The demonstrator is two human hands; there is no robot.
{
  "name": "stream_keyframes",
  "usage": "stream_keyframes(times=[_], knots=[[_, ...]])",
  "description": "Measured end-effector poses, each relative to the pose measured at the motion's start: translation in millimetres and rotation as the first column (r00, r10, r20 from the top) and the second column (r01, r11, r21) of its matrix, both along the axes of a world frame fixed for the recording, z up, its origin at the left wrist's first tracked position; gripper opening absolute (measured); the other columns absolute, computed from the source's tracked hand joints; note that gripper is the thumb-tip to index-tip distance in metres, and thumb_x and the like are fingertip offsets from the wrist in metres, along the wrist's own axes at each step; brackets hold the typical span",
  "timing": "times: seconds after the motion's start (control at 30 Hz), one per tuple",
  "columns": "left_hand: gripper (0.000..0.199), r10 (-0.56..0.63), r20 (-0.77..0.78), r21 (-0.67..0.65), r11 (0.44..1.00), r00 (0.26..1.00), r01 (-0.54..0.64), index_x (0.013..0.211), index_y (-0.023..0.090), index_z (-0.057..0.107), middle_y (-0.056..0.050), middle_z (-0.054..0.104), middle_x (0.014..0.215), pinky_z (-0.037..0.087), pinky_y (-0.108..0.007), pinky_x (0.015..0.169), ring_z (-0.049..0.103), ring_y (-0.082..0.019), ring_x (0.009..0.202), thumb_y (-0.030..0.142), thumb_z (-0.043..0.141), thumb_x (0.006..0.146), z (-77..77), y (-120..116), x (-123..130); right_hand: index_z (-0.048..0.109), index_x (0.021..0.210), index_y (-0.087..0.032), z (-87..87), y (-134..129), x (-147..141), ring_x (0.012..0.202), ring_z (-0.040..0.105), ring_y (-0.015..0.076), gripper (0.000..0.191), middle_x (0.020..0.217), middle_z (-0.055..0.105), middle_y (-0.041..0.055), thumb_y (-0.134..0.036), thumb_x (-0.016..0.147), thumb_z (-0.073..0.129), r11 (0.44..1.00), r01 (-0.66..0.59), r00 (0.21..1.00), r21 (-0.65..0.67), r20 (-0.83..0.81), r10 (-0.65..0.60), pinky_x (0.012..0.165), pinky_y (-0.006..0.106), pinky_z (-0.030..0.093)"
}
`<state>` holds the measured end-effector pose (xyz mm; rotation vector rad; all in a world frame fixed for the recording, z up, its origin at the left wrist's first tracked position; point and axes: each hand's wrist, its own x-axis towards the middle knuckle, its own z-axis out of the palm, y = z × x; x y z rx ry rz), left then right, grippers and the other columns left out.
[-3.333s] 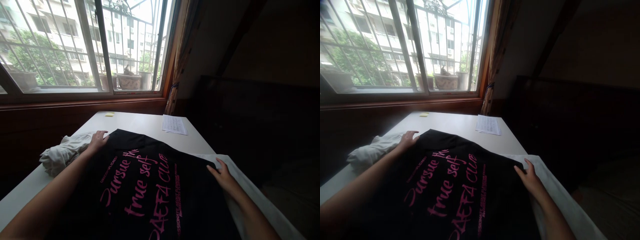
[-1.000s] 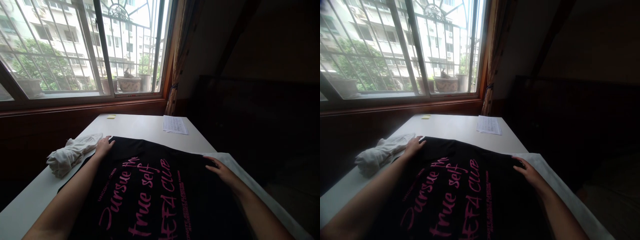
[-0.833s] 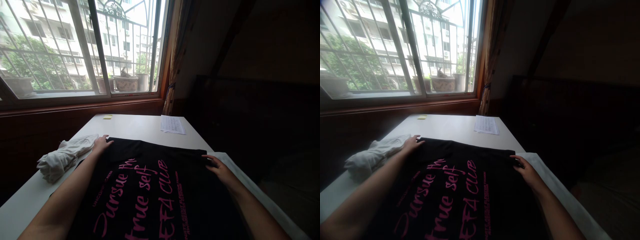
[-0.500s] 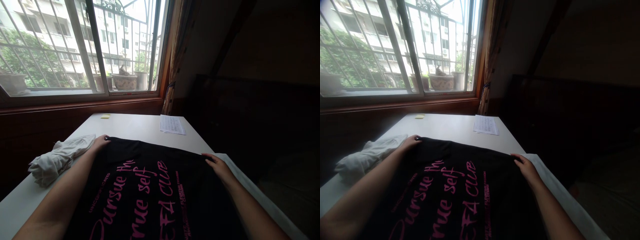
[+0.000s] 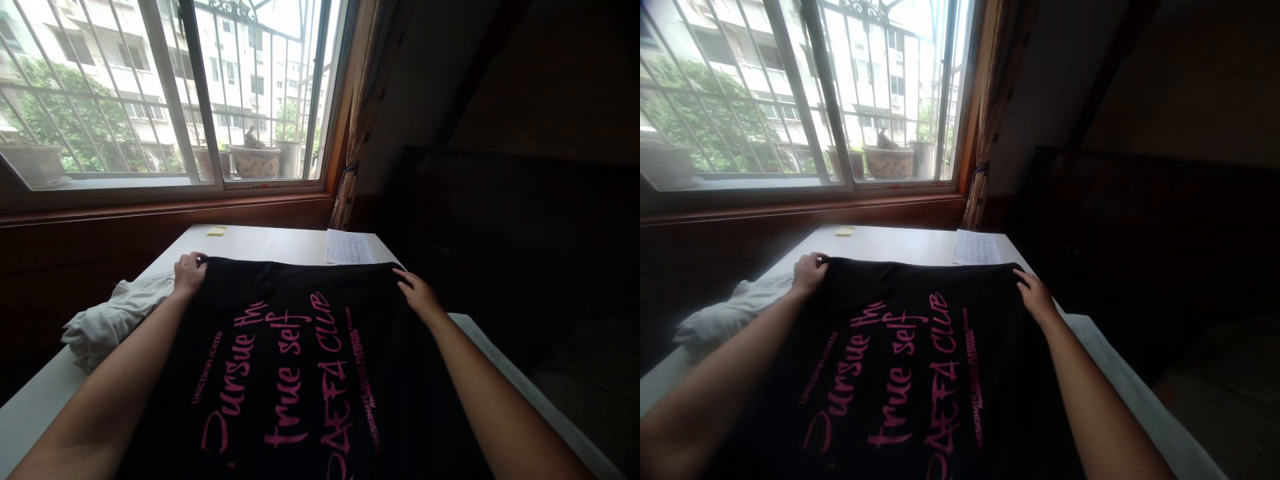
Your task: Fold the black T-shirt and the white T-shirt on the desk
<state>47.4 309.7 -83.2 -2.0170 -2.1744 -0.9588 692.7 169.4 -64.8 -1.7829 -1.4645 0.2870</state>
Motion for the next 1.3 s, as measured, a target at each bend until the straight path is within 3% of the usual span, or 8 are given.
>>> stream_keyframes(times=[0.17, 0.3, 0.4, 0.63, 0.77, 0.9, 1.03, 1.3], knots=[[0.045, -0.107, -0.082, -0.003, 0.994, 0.991, 0.107, 0.132, 0.015, 0.061, -0.018, 0.059, 0.131, 0.035, -0.053, 0.115, 0.049, -0.037, 0.132, 0.033, 0.056, 0.092, -13.1, -18.8, -2.7, 0.054, 0.145, -0.015, -16.7, -0.7, -7.6, 0.147, 0.036, 0.034, 0.066, 0.161, 0.036, 0.0138, -0.042, 0.085, 0.059, 0.994, 0.069, 0.988, -0.086, 0.143, -0.056, 0.124, 0.044, 0.027], [0.045, -0.3, -0.135, -0.053, 0.954, 0.944, 0.295, 0.135, 0.022, 0.061, -0.01, 0.053, 0.148, 0.031, -0.046, 0.121, 0.039, -0.032, 0.144, 0.036, 0.056, 0.093, -19.6, -54.8, -7.1, 0.056, 0.143, -0.022, -28.8, -33.7, -19.9, 0.148, 0.032, 0.0339, 0.059, 0.162, 0.037, 0.0059, -0.044, 0.088, 0.052, 0.992, 0.057, 0.966, -0.115, 0.257, -0.025, 0.125, 0.05, 0.021], [0.049, -0.477, -0.181, -0.141, 0.878, 0.86, 0.457, 0.144, 0.026, 0.055, -0.007, 0.044, 0.159, 0.025, -0.056, 0.122, 0.026, -0.033, 0.152, 0.043, 0.049, 0.099, -25.1, -97.0, -3.5, 0.05, 0.149, -0.019, -32.3, -68.1, -45.1, 0.149, 0.03, 0.0318, 0.063, 0.163, 0.035, 0.0064, -0.049, 0.094, 0.043, 0.991, -0.027, 0.897, -0.133, 0.434, 0.082, 0.125, 0.048, 0.021], [0.056, -0.654, -0.26, -0.335, 0.751, 0.71, 0.569, 0.157, 0.036, 0.034, -0.003, 0.03, 0.165, 0.018, -0.065, 0.121, 0.017, -0.034, 0.154, 0.055, 0.038, 0.105, -41.0, -189.3, 45.9, 0.034, 0.159, -0.022, -11.9, -111.9, -166.3, 0.155, 0.017, 0.0278, 0.069, 0.168, 0.021, 0.002, -0.061, 0.101, 0.034, 0.888, -0.321, 0.759, -0.33, 0.472, 0.45, 0.126, 0.051, 0.014], [0.059, -0.665, -0.3, -0.324, 0.746, 0.684, 0.583, 0.159, 0.03, 0.033, -0.006, 0.031, 0.164, 0.02, -0.064, 0.122, 0.02, -0.034, 0.154, 0.056, 0.037, 0.105, -45.4, -202.0, 84.1, 0.031, 0.16, -0.019, -6.4, -101.9, -247.4, 0.156, 0.015, 0.0279, 0.072, 0.168, 0.017, 0.0058, -0.061, 0.102, 0.034, 0.823, -0.462, 0.708, -0.331, 0.422, 0.567, 0.126, 0.051, 0.014], [0.058, -0.652, -0.32, -0.281, 0.758, 0.687, 0.588, 0.159, 0.027, 0.032, -0.009, 0.032, 0.163, 0.02, -0.06, 0.123, 0.025, -0.032, 0.153, 0.052, 0.034, 0.107, -45.9, -199.3, 99.3, 0.032, 0.16, -0.019, -25.2, -93.1, -297.6, 0.155, 0.016, 0.027, 0.069, 0.167, 0.02, 0.0063, -0.057, 0.102, 0.036, 0.803, -0.511, 0.696, -0.306, 0.401, 0.595, 0.126, 0.05, 0.012], [0.056, -0.659, -0.317, -0.287, 0.752, 0.682, 0.593, 0.159, 0.029, 0.03, -0.006, 0.03, 0.164, 0.017, -0.055, 0.125, 0.023, -0.029, 0.153, 0.051, 0.033, 0.108, -45.5, -198.7, 83.1, 0.029, 0.16, -0.016, -45.0, -95.7, -298.0, 0.155, 0.016, 0.0264, 0.071, 0.167, 0.021, 0.0078, -0.058, 0.103, 0.032, 0.822, -0.47, 0.722, -0.321, 0.395, 0.567, 0.126, 0.048, 0.01], [0.063, -0.538, -0.272, -0.337, 0.83, 0.797, 0.445, 0.159, 0.027, 0.031, -0.003, 0.024, 0.166, 0.013, -0.05, 0.126, 0.021, -0.025, 0.154, 0.057, 0.035, 0.105, -43.8, -200.0, 50.9, 0.032, 0.159, -0.015, -49.9, -102.0, -234.2, 0.155, 0.017, 0.0247, 0.073, 0.167, 0.021, 0.0079, -0.061, 0.102, 0.029, 0.878, -0.318, 0.777, -0.357, 0.433, 0.457, 0.126, 0.047, 0.012]])
